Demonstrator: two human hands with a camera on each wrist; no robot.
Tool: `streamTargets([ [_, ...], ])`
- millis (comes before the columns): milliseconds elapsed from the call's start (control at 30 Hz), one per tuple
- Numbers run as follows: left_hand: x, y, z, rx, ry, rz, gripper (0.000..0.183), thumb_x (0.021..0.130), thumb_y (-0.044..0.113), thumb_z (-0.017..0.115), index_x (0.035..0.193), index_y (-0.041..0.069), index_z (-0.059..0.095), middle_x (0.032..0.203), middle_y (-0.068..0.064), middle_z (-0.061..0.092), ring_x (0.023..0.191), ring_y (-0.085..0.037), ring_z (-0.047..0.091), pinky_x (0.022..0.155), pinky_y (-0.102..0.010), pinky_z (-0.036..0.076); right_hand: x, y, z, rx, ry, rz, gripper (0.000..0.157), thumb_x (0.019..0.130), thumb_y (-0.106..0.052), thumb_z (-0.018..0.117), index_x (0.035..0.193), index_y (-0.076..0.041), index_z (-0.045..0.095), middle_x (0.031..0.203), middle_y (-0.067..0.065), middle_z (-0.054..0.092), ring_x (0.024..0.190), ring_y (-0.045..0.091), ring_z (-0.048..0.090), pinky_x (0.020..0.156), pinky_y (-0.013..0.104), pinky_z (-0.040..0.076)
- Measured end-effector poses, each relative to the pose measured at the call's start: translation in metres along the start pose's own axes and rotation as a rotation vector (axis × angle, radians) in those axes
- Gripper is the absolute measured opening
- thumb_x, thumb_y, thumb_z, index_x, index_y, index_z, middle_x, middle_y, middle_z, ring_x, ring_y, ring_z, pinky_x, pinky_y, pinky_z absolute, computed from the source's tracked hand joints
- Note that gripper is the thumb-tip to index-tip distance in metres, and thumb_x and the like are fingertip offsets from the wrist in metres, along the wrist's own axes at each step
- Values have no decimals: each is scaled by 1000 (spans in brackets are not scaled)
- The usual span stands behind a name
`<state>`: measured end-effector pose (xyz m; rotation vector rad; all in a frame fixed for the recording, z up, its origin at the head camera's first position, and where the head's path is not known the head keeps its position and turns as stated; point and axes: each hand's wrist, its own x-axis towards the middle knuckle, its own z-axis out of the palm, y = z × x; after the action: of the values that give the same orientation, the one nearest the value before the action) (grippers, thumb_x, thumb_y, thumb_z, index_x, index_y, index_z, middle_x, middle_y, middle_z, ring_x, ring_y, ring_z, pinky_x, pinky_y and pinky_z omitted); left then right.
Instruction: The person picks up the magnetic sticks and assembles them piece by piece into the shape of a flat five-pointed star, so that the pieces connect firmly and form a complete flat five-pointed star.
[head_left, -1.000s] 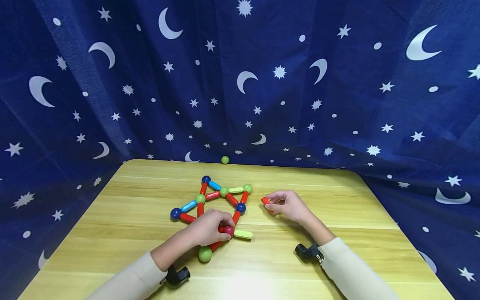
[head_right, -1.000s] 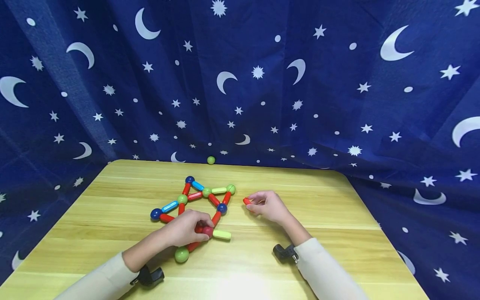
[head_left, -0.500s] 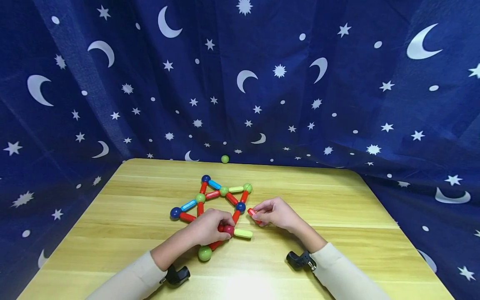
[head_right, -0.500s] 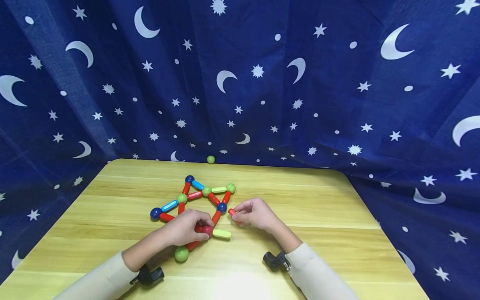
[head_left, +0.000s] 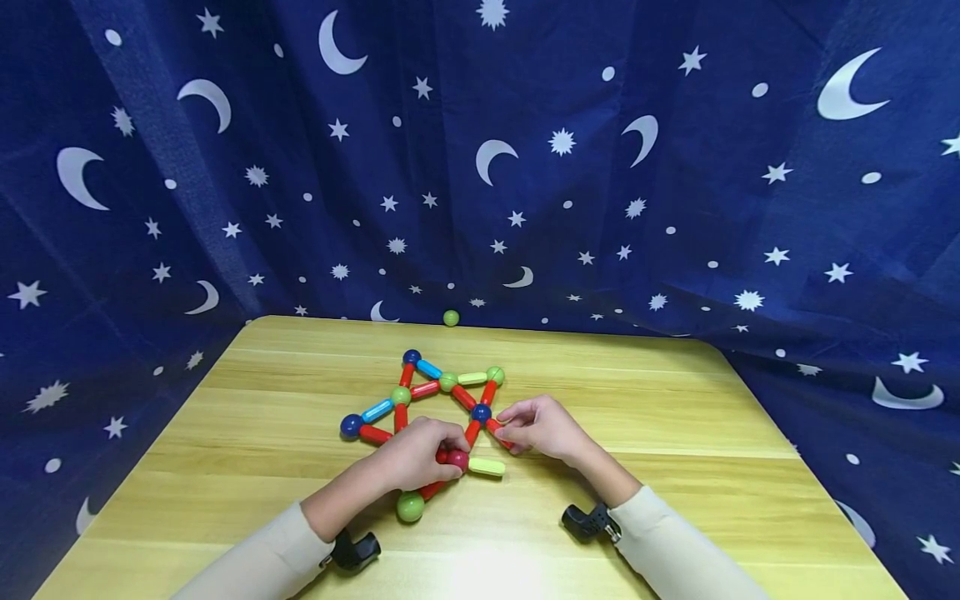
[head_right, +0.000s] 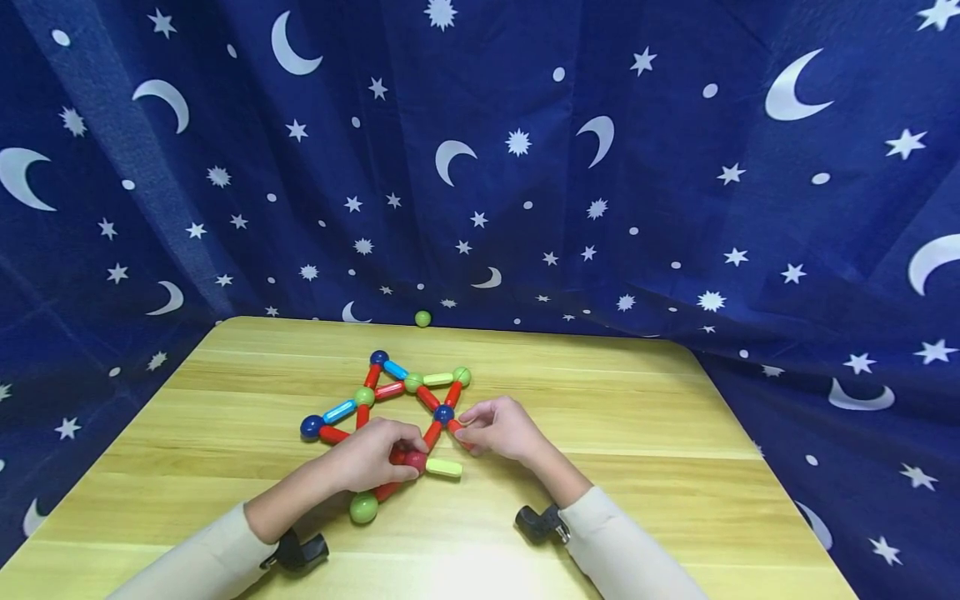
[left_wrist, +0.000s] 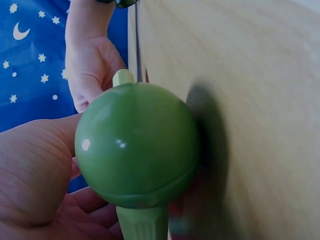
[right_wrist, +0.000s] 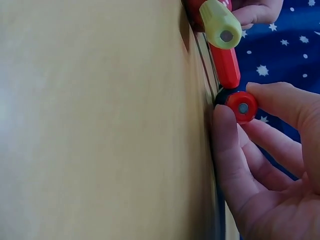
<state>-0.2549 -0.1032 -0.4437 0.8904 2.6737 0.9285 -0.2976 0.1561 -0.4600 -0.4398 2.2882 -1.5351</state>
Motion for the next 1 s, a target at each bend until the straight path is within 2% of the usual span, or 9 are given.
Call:
streamTargets([
  [200, -1, -3, 0, 10, 15, 12, 17, 85, 17, 84, 99, 20, 75, 88, 12, 69, 79, -7, 58, 73, -22, 48, 2, -5, 2, -37, 11, -19, 31, 90, -11, 78, 114, 8, 72, 90, 15, 77, 66, 18, 70, 65, 36, 61],
  [433, -2, -6, 0, 23, 27, 1, 20, 86, 16, 83, 104, 17, 75, 90, 11, 70, 81, -8, 59, 76, -22, 50, 14, -1, 6, -102, 15, -23, 26, 88, -19, 82, 105, -1, 78, 86, 8, 78, 67, 11, 69, 63, 30, 60],
  [667, -3, -7, -2, 33, 45, -5, 19, 85, 15, 84, 102, 16, 74, 88, 9, 69, 79, -10, 59, 73, -22, 49, 30, -8, 6, -123, 34, -44, 25, 92, -22, 78, 106, -2, 77, 86, 9, 76, 66, 15, 67, 60, 30, 58],
  [833, -6, -8, -5, 29, 47, -6, 20, 85, 15, 84, 102, 15, 74, 88, 8, 69, 79, -10, 58, 72, -22, 49, 56, -14, 1, -128, 110, -103, 18, 94, -16, 75, 104, -2, 77, 90, 19, 76, 72, 30, 70, 63, 36, 59],
  [900, -7, -9, -5, 30, 47, -9, 20, 85, 15, 84, 102, 15, 74, 88, 8, 69, 79, -10, 57, 72, -22, 49, 68, -16, -1, -128, 166, -119, 17, 93, -17, 76, 103, -4, 78, 91, 18, 76, 73, 33, 70, 63, 37, 59],
  [1000, -9, -11, -6, 28, 47, -13, 20, 85, 15, 84, 102, 15, 73, 89, 8, 69, 79, -10, 58, 72, -22, 49, 88, -18, -4, -140, 259, -136, 17, 92, -22, 78, 101, -8, 79, 88, 11, 76, 71, 29, 68, 61, 31, 56],
])
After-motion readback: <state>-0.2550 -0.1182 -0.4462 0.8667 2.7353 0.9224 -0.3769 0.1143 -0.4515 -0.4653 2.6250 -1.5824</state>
